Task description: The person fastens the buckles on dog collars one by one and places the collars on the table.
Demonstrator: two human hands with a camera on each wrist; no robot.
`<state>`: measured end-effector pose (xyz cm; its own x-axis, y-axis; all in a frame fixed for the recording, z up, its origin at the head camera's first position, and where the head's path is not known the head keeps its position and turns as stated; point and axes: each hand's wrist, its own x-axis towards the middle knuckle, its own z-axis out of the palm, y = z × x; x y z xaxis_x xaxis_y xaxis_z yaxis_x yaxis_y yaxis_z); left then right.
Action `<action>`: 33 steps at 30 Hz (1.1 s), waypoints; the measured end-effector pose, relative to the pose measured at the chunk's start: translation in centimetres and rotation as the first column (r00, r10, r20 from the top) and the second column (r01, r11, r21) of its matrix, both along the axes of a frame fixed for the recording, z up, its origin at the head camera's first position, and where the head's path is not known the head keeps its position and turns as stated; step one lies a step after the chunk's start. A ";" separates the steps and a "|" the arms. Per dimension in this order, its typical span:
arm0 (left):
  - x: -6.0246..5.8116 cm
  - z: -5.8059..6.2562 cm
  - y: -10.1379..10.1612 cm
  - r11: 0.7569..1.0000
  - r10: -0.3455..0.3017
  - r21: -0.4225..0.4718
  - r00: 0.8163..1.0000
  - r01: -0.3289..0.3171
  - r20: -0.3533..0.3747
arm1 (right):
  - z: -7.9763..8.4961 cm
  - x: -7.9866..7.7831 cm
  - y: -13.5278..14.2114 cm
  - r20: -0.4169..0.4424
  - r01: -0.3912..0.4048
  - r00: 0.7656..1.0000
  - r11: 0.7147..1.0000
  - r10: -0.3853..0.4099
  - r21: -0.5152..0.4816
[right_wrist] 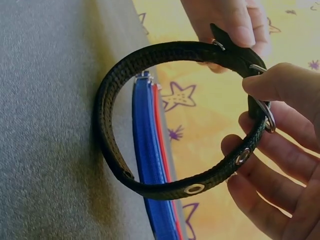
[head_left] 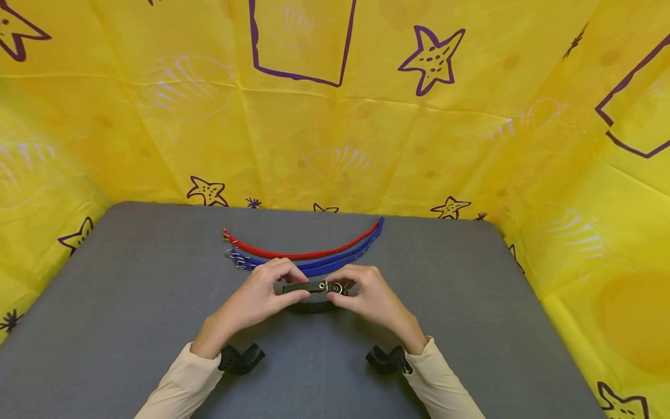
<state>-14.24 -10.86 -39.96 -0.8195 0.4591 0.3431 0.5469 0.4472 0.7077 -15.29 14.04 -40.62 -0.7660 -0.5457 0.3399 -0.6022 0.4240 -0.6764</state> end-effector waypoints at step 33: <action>-0.7 -1.5 0.4 0.998 0.010 -0.065 0.977 0.004 0.214 | 0.2 -0.2 0.6 0.008 0.001 1.000 0.999 -0.001 -0.048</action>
